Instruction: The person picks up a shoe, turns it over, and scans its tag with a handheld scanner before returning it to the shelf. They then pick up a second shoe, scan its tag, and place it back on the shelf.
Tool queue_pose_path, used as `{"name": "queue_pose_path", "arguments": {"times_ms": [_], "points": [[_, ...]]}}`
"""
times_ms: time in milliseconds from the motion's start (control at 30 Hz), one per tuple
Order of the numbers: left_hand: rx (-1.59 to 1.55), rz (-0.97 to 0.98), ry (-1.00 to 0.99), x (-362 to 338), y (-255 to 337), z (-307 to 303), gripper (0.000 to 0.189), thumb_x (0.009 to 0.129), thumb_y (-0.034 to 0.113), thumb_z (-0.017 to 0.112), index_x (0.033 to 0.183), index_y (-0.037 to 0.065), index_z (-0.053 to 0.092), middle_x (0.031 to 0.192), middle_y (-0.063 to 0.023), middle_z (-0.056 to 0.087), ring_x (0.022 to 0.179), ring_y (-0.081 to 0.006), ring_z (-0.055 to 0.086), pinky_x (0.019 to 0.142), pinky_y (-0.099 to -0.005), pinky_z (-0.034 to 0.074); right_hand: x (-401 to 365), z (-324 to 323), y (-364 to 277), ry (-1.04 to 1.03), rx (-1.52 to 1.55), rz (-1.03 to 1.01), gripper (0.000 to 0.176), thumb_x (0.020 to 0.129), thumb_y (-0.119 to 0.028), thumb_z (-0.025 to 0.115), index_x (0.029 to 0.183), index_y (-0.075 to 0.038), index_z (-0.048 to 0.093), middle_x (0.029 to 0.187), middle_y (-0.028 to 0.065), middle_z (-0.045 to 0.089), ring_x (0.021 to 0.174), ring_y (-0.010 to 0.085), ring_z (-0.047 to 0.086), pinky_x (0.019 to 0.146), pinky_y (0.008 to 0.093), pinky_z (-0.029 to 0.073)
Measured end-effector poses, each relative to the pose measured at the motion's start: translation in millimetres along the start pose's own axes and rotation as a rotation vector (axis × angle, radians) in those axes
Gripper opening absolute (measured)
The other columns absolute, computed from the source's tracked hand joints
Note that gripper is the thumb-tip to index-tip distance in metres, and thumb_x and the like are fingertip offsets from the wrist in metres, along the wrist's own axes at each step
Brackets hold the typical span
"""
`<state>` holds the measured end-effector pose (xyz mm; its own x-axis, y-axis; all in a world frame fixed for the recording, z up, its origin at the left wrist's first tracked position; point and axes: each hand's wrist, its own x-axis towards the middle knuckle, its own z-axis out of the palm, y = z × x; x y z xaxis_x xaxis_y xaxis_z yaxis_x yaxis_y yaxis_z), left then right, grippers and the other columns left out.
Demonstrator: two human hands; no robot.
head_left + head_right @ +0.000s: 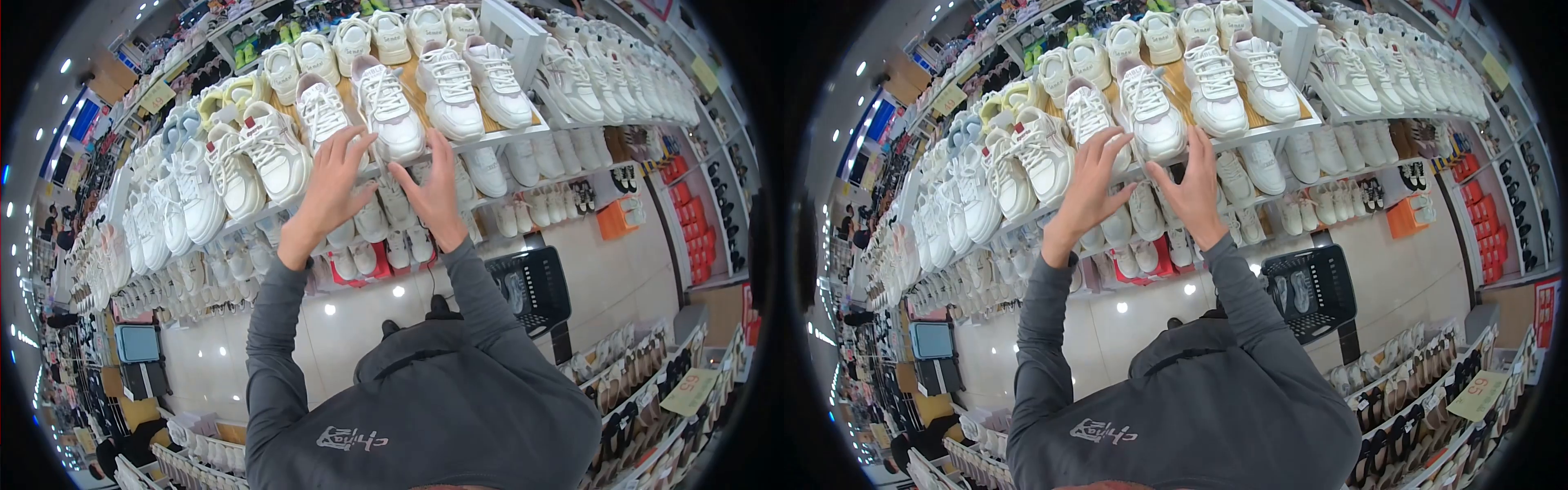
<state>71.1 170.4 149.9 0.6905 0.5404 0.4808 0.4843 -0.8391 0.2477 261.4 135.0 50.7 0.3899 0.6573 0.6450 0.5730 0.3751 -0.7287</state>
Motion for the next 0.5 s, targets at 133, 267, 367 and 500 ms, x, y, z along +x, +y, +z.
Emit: {"name": "queue_pose_path", "arguments": {"times_ms": [133,267,367,500], "points": [[-0.114,-0.05,0.183,-42,14,17,0.062,0.079,0.003,0.078,0.137,0.007,0.057,0.144,-0.0152,0.053,0.138,-0.0385,0.045,0.115,-0.0477,0.037,-23,-16,-4,0.006,0.086,0.044,0.066,0.09,-0.021,0.081,0.143,0.004,0.049,0.146,0.0201,0.051,0.131,0.0341,0.053,0.108,0.0425,0.044],[-0.323,-0.173,0.357,-91,31,50,0.036,0.083,0.0,0.075,0.119,0.005,0.069,0.125,-0.0122,0.068,0.121,-0.0339,0.061,0.105,-0.0428,0.047,-49,-34,4,-0.083,0.21,0.155,0.059,0.092,-0.014,0.078,0.143,0.001,0.052,0.14,0.0166,0.056,0.122,0.0267,0.06,0.1,0.0377,0.048],[-0.558,-0.397,0.313,-135,38,91,0.026,0.089,0.001,0.072,0.115,0.003,0.07,0.118,-0.0115,0.071,0.114,-0.027,0.066,0.1,-0.0371,0.05,-65,-34,16,-0.152,0.248,0.206,0.038,0.095,-0.011,0.074,0.129,0.0,0.065,0.117,0.0113,0.068,0.102,0.0186,0.066,0.087,0.0314,0.052],[-0.728,-0.656,0.139,-194,48,150,0.023,0.094,0.007,0.071,0.116,0.003,0.07,0.112,-0.0115,0.073,0.103,-0.0227,0.07,0.089,-0.0344,0.053,-78,-26,23,-0.257,0.291,0.354,0.021,0.098,-0.011,0.071,0.116,0.001,0.072,0.093,0.006,0.072,0.083,0.0099,0.066,0.074,0.0255,0.052]]}}
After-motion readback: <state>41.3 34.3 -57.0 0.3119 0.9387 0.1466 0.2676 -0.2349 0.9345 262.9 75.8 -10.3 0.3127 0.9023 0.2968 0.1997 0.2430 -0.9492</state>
